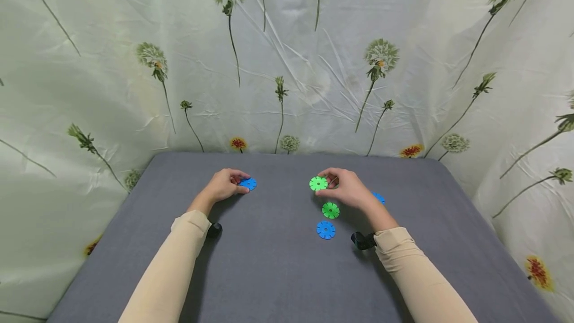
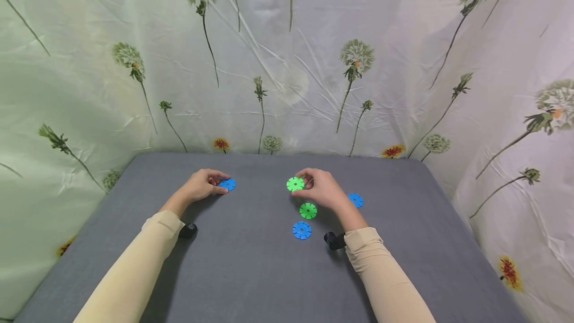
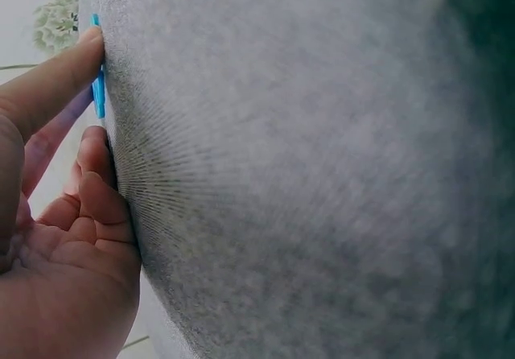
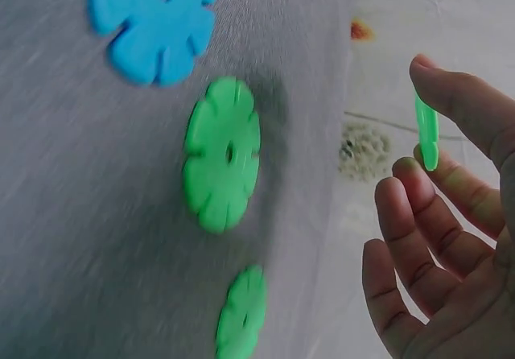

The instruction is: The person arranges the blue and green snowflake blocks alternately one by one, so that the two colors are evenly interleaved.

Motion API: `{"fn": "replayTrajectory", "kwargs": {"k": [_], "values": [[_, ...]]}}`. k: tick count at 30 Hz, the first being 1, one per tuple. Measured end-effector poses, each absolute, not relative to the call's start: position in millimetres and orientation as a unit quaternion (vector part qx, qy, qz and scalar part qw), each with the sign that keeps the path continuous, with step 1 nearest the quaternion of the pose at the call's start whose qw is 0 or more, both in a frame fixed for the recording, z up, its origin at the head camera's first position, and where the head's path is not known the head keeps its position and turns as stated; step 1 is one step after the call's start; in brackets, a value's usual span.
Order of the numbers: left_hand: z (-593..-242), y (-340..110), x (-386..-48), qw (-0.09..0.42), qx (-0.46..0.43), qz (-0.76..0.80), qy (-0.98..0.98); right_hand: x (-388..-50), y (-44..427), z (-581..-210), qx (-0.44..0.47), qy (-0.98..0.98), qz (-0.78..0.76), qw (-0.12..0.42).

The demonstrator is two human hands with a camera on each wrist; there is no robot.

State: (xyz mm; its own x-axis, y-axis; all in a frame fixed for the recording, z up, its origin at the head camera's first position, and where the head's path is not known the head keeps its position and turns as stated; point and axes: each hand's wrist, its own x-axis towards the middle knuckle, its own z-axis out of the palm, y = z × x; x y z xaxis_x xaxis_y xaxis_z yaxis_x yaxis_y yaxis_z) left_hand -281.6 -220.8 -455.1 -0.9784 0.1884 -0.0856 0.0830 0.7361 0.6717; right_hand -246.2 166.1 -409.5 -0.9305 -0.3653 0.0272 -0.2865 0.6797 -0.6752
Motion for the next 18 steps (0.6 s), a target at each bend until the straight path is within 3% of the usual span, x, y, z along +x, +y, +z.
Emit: {"fn": "replayTrajectory", "kwargs": {"k": [18], "values": [[-454, -218, -280, 0.071, 0.071, 0.350, 0.931, -278, 98, -423, -0.202, 0.916, -0.336, 0.080]]}}
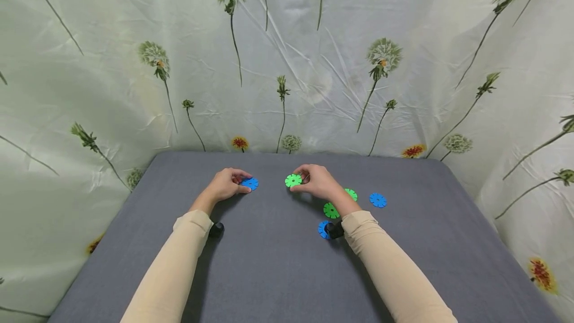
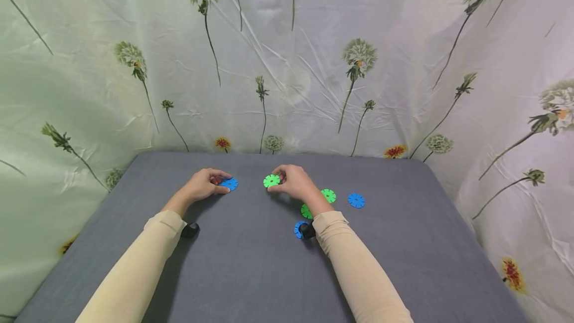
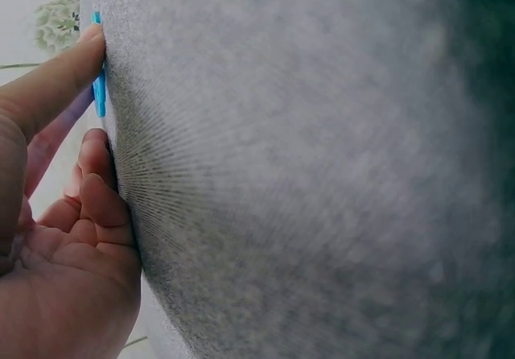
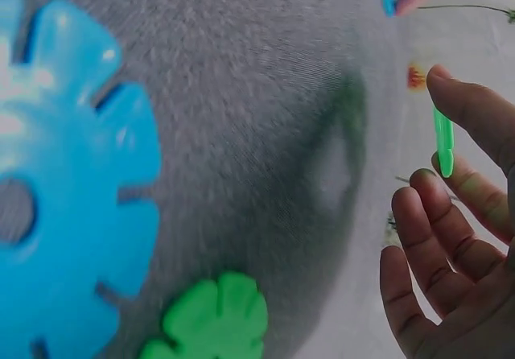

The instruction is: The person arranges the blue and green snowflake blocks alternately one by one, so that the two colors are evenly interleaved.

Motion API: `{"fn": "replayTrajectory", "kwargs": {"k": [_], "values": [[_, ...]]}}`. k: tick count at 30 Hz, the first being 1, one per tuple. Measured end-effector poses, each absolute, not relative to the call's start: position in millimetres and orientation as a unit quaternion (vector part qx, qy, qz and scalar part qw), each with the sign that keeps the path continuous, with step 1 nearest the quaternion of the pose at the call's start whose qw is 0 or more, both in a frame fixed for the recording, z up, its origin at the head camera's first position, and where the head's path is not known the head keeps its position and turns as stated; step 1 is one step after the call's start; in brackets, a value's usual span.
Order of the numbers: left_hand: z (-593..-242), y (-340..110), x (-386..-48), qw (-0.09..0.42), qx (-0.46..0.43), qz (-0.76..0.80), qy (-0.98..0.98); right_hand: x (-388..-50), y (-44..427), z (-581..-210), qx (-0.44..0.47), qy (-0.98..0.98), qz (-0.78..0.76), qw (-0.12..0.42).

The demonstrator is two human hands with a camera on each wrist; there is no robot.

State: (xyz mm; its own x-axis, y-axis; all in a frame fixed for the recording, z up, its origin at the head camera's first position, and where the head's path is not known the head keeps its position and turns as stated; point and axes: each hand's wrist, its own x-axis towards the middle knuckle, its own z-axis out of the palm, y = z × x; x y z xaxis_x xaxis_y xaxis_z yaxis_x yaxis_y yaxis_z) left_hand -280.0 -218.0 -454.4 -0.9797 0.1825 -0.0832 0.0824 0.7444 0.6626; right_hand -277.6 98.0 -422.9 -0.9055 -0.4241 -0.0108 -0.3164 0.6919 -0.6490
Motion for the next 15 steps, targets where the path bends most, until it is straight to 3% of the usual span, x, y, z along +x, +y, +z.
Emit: {"fn": "replayTrajectory", "kwargs": {"k": [15], "values": [[-455, -217, -279, 0.063, 0.065, 0.353, 0.931, -288, 54, -432, -0.200, 0.921, -0.322, 0.086]]}}
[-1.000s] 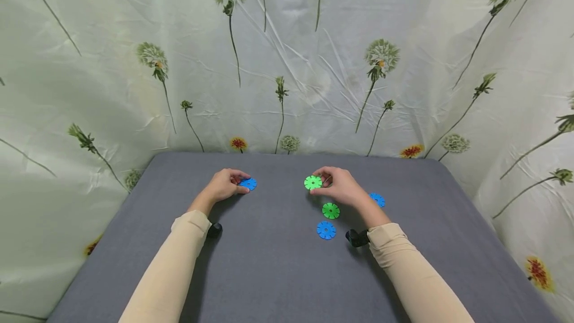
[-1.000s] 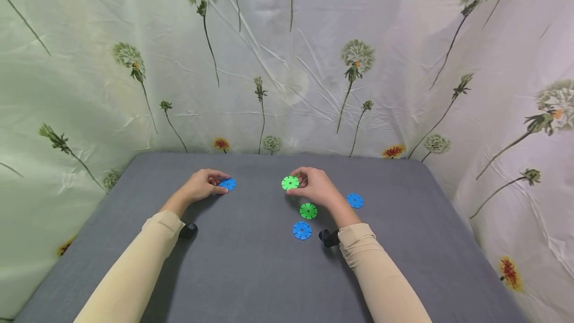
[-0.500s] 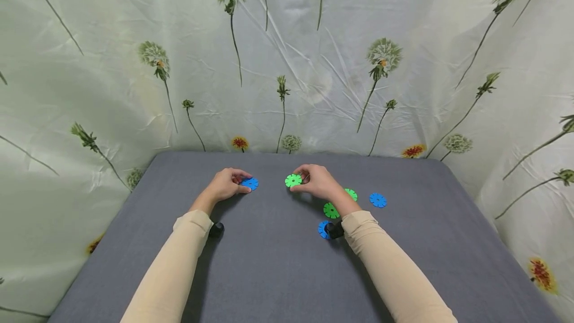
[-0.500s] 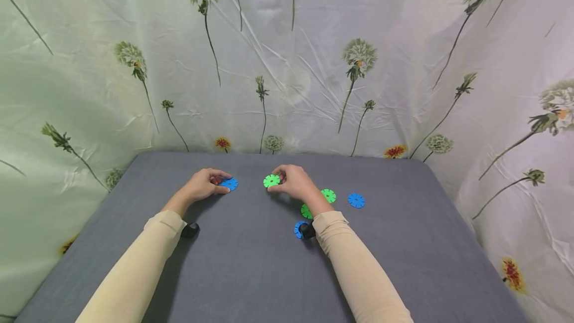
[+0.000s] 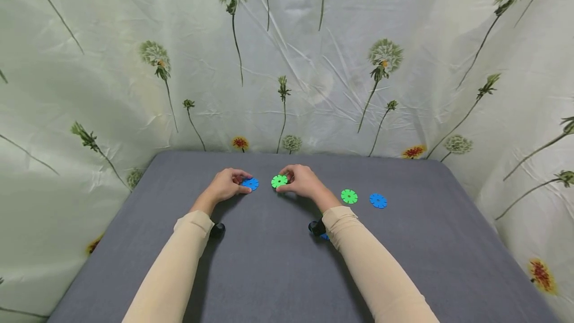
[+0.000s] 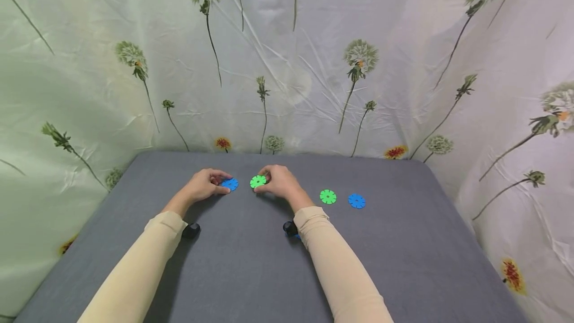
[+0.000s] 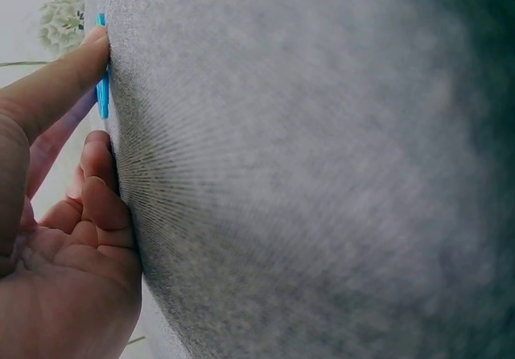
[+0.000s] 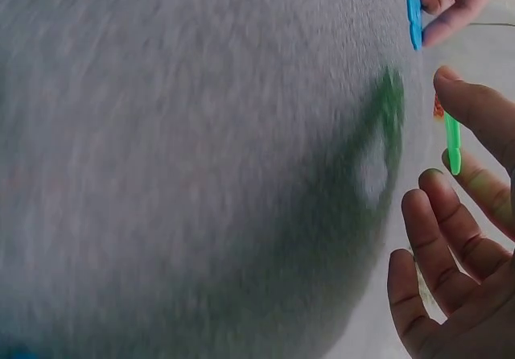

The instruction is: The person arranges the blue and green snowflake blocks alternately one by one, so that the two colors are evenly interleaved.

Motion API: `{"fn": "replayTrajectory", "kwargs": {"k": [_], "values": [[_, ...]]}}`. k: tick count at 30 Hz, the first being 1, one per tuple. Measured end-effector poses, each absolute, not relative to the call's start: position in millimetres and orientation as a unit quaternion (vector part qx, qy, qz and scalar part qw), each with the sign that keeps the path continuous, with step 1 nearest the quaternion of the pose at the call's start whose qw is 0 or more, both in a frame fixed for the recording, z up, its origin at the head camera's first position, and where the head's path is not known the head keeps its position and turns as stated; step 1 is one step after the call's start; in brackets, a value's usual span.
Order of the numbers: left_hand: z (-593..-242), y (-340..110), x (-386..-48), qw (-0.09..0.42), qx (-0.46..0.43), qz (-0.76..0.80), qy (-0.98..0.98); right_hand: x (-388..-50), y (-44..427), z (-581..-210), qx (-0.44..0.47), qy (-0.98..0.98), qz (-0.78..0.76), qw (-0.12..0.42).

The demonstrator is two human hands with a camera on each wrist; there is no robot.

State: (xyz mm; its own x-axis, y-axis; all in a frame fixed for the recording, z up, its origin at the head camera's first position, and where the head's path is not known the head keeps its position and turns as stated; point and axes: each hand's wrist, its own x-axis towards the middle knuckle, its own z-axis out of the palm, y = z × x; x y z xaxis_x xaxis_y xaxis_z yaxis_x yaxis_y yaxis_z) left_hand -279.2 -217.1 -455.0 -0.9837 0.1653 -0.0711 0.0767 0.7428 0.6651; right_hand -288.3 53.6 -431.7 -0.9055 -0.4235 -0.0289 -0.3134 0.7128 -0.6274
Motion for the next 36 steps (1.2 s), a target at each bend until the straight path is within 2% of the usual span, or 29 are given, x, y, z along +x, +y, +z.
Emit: {"fn": "replayTrajectory", "kwargs": {"k": [11, 36], "values": [[-456, -214, -281, 0.063, 0.063, 0.352, 0.932, -289, 38, -435, -0.183, 0.924, -0.322, 0.100], [-454, -216, -278, 0.062, 0.062, 0.363, 0.928, -291, 24, -450, -0.151, 0.938, -0.299, 0.088]]}}
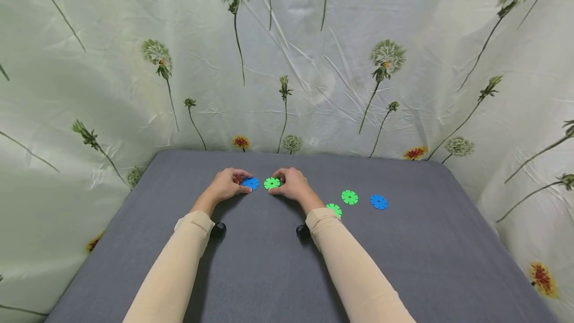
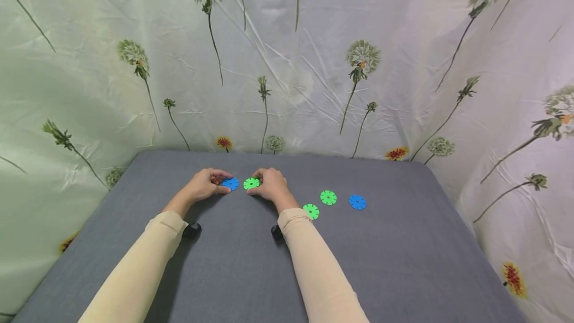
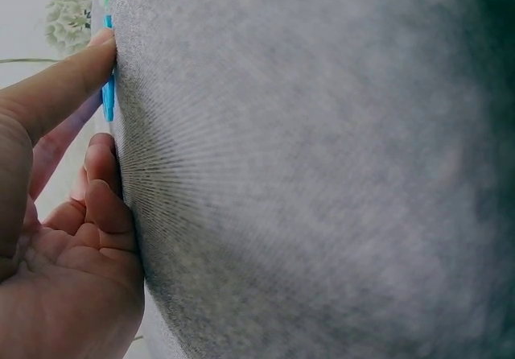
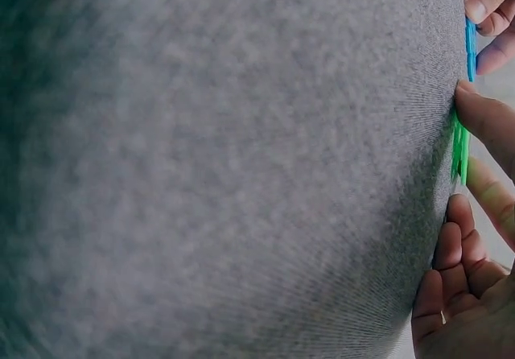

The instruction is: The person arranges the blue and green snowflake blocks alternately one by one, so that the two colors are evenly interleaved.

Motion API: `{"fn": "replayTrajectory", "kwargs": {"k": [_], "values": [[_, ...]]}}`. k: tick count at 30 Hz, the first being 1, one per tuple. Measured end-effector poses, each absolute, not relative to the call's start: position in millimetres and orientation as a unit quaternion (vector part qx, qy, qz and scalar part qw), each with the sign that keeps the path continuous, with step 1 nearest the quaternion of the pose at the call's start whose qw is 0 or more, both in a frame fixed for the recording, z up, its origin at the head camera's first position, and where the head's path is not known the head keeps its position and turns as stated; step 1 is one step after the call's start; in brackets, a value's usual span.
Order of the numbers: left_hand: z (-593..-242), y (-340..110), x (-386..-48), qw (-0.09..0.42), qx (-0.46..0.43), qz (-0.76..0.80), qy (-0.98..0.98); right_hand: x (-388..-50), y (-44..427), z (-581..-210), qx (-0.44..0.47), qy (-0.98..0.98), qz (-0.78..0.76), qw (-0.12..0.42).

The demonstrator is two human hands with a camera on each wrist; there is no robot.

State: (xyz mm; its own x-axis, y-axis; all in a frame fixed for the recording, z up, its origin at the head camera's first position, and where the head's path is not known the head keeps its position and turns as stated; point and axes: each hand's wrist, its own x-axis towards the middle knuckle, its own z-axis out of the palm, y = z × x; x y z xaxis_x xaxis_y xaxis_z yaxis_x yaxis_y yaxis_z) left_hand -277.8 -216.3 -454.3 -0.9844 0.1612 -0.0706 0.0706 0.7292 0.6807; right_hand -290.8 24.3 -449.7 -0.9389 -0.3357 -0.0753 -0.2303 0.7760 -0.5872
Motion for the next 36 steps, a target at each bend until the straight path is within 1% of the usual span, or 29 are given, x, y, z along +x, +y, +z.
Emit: {"fn": "replayTrajectory", "kwargs": {"k": [21, 30, 36], "values": [[-451.3, -215.3, -280.5, 0.076, 0.057, 0.364, 0.927, -290.9, 24.5, -445.9, -0.151, 0.944, -0.279, 0.091], [-453.6, -216.0, -280.8, 0.061, 0.057, 0.357, 0.930, -289.3, 21.6, -446.5, -0.151, 0.944, -0.276, 0.094], [-454.4, -215.7, -281.1, 0.061, 0.061, 0.356, 0.930, -287.5, 22.7, -446.9, -0.145, 0.944, -0.279, 0.096]]}}
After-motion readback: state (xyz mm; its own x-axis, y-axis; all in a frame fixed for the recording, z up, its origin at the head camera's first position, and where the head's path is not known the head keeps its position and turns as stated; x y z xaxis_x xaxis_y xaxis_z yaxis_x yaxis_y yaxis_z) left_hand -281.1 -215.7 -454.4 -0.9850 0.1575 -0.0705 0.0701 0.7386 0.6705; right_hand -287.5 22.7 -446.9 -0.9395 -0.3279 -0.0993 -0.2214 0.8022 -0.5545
